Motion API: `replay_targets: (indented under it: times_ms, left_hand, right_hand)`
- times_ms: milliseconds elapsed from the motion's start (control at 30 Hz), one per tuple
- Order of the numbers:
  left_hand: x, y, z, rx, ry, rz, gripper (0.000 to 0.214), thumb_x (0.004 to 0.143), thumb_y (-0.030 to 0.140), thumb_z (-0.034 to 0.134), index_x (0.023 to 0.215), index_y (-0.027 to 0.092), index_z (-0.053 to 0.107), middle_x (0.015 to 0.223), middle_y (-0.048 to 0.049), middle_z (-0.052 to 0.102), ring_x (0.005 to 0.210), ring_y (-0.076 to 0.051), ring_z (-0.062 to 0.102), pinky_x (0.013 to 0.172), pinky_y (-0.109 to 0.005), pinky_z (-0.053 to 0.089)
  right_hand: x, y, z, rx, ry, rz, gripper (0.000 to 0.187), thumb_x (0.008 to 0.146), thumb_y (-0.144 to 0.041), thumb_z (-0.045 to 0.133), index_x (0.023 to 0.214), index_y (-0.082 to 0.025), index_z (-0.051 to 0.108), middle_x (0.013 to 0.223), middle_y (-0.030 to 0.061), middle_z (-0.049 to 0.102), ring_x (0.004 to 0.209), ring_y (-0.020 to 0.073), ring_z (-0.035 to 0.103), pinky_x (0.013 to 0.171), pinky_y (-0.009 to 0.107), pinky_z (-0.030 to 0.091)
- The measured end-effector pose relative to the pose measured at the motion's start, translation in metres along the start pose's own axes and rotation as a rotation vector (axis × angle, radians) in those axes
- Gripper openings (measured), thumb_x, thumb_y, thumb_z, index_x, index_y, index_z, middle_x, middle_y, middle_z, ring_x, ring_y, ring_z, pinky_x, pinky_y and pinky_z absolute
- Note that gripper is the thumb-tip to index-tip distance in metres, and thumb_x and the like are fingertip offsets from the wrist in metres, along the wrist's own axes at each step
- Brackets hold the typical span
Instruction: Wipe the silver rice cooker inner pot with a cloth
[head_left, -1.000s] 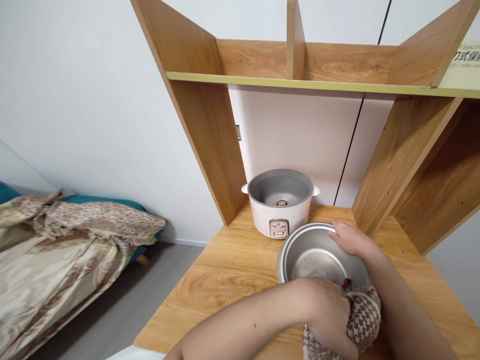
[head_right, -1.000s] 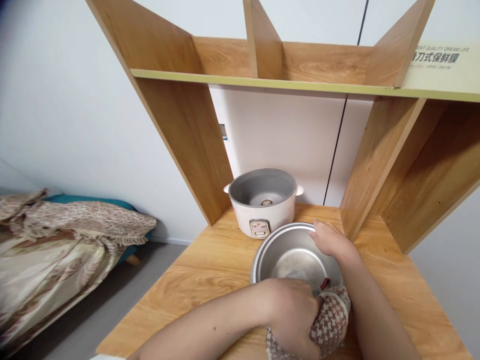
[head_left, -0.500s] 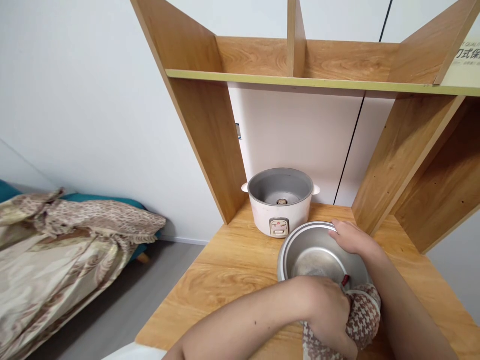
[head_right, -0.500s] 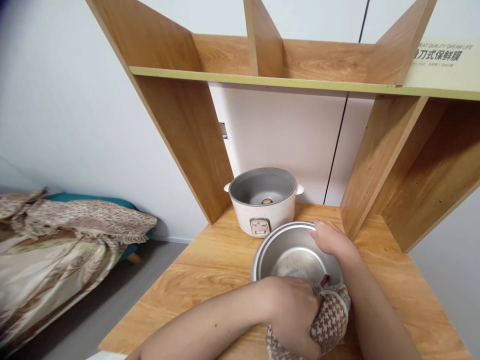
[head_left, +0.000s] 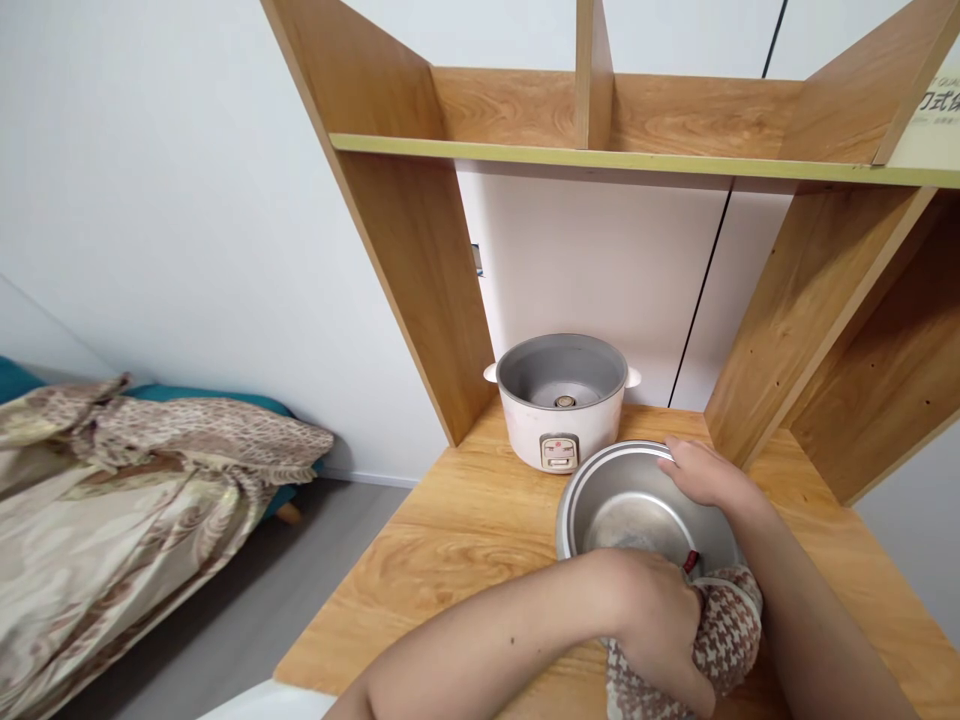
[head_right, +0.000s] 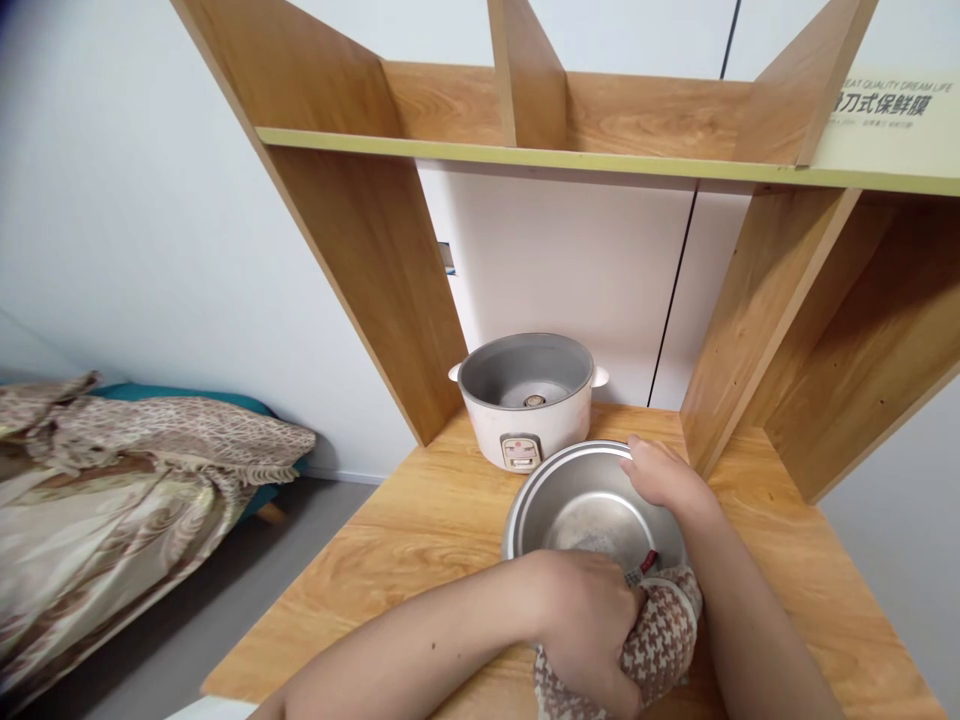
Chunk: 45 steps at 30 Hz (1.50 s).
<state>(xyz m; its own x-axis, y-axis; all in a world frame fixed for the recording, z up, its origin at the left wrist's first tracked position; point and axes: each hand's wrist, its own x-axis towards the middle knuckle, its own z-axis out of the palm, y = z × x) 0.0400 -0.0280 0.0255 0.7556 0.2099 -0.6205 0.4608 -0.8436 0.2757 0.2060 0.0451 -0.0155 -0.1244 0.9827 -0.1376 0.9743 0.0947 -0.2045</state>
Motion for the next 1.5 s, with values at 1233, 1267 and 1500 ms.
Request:
replay_targets:
  times_ms: [1233, 1267, 1500]
  left_hand:
    - [0.0031, -0.0004, 0.0024, 0.007, 0.013, 0.021, 0.077, 0.077, 0.063, 0.053, 0.123, 0.005, 0.071, 0.11, -0.0225, 0.076, 0.093, -0.034, 0.073, 0.075, -0.041, 0.056]
    - [0.0032, -0.0005, 0.0024, 0.009, 0.015, 0.017, 0.077, 0.077, 0.063, 0.053, 0.124, 0.005, 0.07, 0.111, -0.0225, 0.075, 0.094, -0.034, 0.073, 0.076, -0.041, 0.056]
    - [0.0044, -0.0009, 0.0022, 0.019, 0.002, 0.023, 0.082, 0.076, 0.067, 0.051, 0.124, 0.003, 0.069, 0.113, -0.0242, 0.074, 0.096, -0.035, 0.073, 0.08, -0.042, 0.056]
  right_hand:
    - [0.0008, 0.0009, 0.0021, 0.008, 0.008, 0.001, 0.028, 0.101, -0.036, 0.04, 0.11, -0.017, 0.059, 0.117, 0.0179, 0.072, 0.11, 0.0295, 0.067, 0.082, 0.035, 0.043]
    - [0.0007, 0.0008, 0.0019, 0.007, 0.009, -0.001, 0.028, 0.101, -0.035, 0.04, 0.11, -0.017, 0.059, 0.117, 0.018, 0.071, 0.11, 0.0297, 0.067, 0.083, 0.035, 0.043]
    - [0.0008, 0.0015, 0.0025, 0.014, 0.011, -0.002, 0.029, 0.101, -0.036, 0.039, 0.111, -0.016, 0.059, 0.117, 0.0185, 0.071, 0.111, 0.0312, 0.067, 0.084, 0.036, 0.044]
